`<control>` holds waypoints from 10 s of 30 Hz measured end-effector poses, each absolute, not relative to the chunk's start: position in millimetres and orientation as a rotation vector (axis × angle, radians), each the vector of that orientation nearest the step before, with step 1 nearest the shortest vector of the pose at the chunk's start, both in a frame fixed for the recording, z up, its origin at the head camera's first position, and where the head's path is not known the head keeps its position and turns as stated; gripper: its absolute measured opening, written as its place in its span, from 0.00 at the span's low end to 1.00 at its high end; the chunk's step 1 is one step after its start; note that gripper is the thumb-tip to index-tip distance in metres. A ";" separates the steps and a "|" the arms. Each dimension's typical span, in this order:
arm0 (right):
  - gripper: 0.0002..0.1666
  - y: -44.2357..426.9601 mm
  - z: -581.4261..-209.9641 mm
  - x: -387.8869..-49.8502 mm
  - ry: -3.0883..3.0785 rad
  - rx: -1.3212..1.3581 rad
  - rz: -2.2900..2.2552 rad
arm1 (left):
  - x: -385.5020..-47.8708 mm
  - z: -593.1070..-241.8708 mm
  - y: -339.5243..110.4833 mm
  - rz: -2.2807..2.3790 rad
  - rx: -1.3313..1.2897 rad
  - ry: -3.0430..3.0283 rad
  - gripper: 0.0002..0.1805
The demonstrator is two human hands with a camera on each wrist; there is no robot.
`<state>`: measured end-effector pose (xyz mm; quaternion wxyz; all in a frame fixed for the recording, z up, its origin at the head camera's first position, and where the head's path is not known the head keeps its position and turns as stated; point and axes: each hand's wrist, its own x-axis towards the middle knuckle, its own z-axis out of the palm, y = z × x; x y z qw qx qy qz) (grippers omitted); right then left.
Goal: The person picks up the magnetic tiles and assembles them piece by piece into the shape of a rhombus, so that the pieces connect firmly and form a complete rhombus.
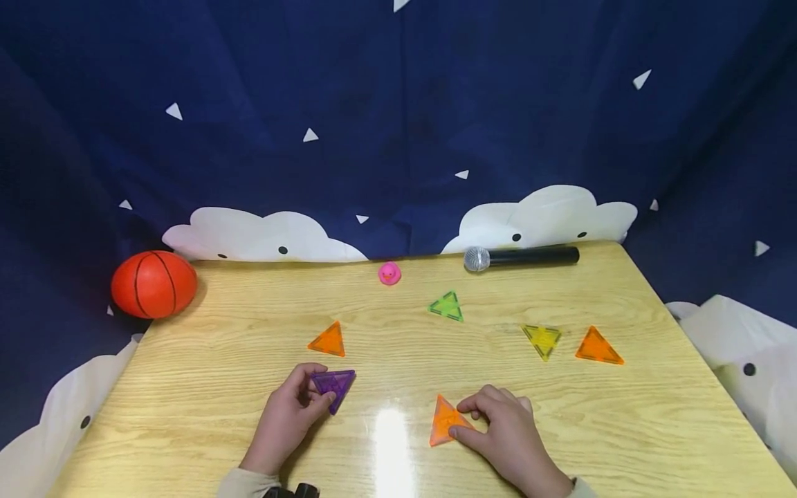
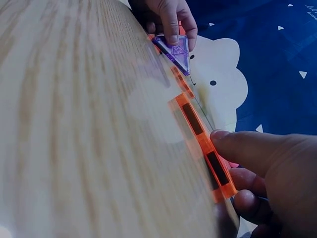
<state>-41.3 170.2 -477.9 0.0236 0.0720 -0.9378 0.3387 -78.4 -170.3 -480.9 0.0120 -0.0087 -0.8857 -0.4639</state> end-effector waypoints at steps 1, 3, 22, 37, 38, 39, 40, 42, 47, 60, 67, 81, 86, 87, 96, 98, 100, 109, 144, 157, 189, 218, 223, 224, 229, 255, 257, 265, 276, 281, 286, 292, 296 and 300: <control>0.15 170.3 -477.9 -41.2 -2.902 0.221 1.047 | -78.3 -481.1 -168.4 -1.459 -0.032 -2.759 0.24; 0.15 170.7 -478.1 -40.8 -2.902 0.218 1.046 | -77.9 -481.4 -164.4 -1.493 -0.041 -2.749 0.24; 0.15 170.1 -481.1 -40.9 -2.870 0.242 1.066 | -71.3 -481.0 -138.2 -1.666 -0.122 -2.746 0.22; 0.14 168.2 -479.0 -42.1 -2.885 0.225 1.041 | -67.3 -480.2 -118.6 -1.609 -0.256 -2.759 0.19; 0.14 168.0 -478.9 -42.0 -2.886 0.219 1.039 | -67.0 -480.9 -116.7 -1.601 -0.274 -2.757 0.19; 0.14 167.8 -478.9 -42.0 -2.891 0.212 1.032 | -66.6 -481.3 -114.7 -1.592 -0.296 -2.753 0.19; 0.14 167.6 -478.8 -42.0 -2.895 0.206 1.026 | -66.2 -482.0 -112.6 -1.583 -0.311 -2.754 0.19; 0.14 167.4 -478.8 -41.7 -2.903 0.195 1.013 | -65.3 -482.9 -108.1 -1.582 -0.335 -2.749 0.19; 0.14 167.3 -479.7 -41.4 -2.902 0.197 0.991 | -62.6 -482.5 -97.6 -1.607 -0.345 -2.742 0.19; 0.14 167.0 -481.4 -40.7 -2.896 0.197 0.985 | -58.5 -478.6 -77.3 -1.533 -0.307 -2.722 0.19; 0.15 166.8 -482.0 -40.1 -2.874 0.210 0.969 | -57.8 -479.9 -71.9 -1.494 -0.312 -2.720 0.19; 0.15 167.0 -483.4 -40.3 -2.858 0.213 0.969 | -56.6 -478.8 -63.0 -1.517 -0.301 -2.727 0.19; 0.16 167.2 -482.8 -40.1 -2.864 0.210 0.974 | -56.3 -479.9 -61.8 -1.487 -0.290 -2.731 0.19; 0.15 167.2 -482.6 -40.2 -2.865 0.210 0.976 | -56.0 -479.9 -61.7 -1.488 -0.292 -2.730 0.20; 0.15 166.9 -480.8 -40.2 -2.865 0.213 0.974 | -52.8 -479.2 -54.7 -1.509 -0.309 -2.750 0.18; 0.15 166.5 -480.7 -40.5 -2.858 0.214 0.970 | -51.7 -478.8 -52.6 -1.514 -0.311 -2.744 0.18; 0.16 166.2 -480.8 -40.7 -2.848 0.219 0.967 | -50.9 -478.1 -50.5 -1.531 -0.315 -2.740 0.18; 0.17 169.8 -478.9 -40.4 -2.877 0.264 0.992 | -48.5 -479.2 -46.1 -1.566 -0.291 -2.736 0.18; 0.20 166.0 -472.4 -40.7 -2.742 0.163 1.460 | -50.3 -476.6 -48.6 -1.476 -0.283 -2.718 0.14; 0.12 164.4 -475.1 -40.8 -2.546 -0.154 1.679 | -48.0 -483.0 -42.1 -1.319 -0.350 -2.761 0.13; 0.13 167.5 -476.4 -43.0 -2.532 -0.158 1.693 | -102.4 -495.7 -126.1 -1.166 0.214 -2.354 0.17; 0.08 168.8 -474.6 -40.1 -2.583 -0.183 1.699 | -145.2 -489.9 -153.0 -1.051 0.156 -2.810 0.35; 0.08 166.9 -475.1 -40.4 -2.574 -0.157 1.701 | -149.9 -483.7 -153.3 -1.029 0.136 -2.866 0.34; 0.08 166.6 -475.1 -40.7 -2.573 -0.155 1.701 | -150.8 -481.9 -153.6 -1.025 0.131 -2.874 0.34; 0.07 166.6 -474.9 -40.2 -2.601 -0.197 1.695 | -152.8 -476.2 -155.5 -1.003 0.100 -2.944 0.36; 0.07 167.5 -475.0 -40.8 -2.636 -0.241 1.717 | -141.5 -483.1 -143.6 -1.253 0.051 -2.857 0.30; 0.07 166.7 -474.6 -41.0 -2.633 -0.243 1.737 | -140.3 -482.9 -143.8 -1.280 0.051 -2.848 0.28; 0.07 164.9 -471.3 -41.4 -2.626 -0.222 1.744 | -135.6 -481.4 -142.7 -1.376 0.042 -2.835 0.21; 0.07 167.0 -472.9 -41.3 -2.634 -0.221 1.738 | -126.1 -479.0 -127.2 -1.391 -0.143 -2.877 0.17; 0.07 167.2 -473.5 -40.4 -2.622 -0.215 1.742 | -121.8 -478.4 -117.6 -1.389 -0.216 -2.890 0.16; 0.07 166.8 -474.0 -40.5 -2.617 -0.204 1.733 | -118.0 -478.4 -110.9 -1.395 -0.274 -2.882 0.16; 0.07 166.5 -474.0 -41.0 -2.629 -0.216 1.725 | -114.4 -478.4 -107.0 -1.392 -0.313 -2.878 0.15; 0.08 166.5 -473.9 -40.7 -2.621 -0.193 1.728 | -113.4 -479.0 -104.3 -1.375 -0.332 -2.886 0.15; 0.08 166.6 -473.8 -40.5 -2.612 -0.185 1.734 | -112.2 -478.8 -101.2 -1.384 -0.350 -2.894 0.15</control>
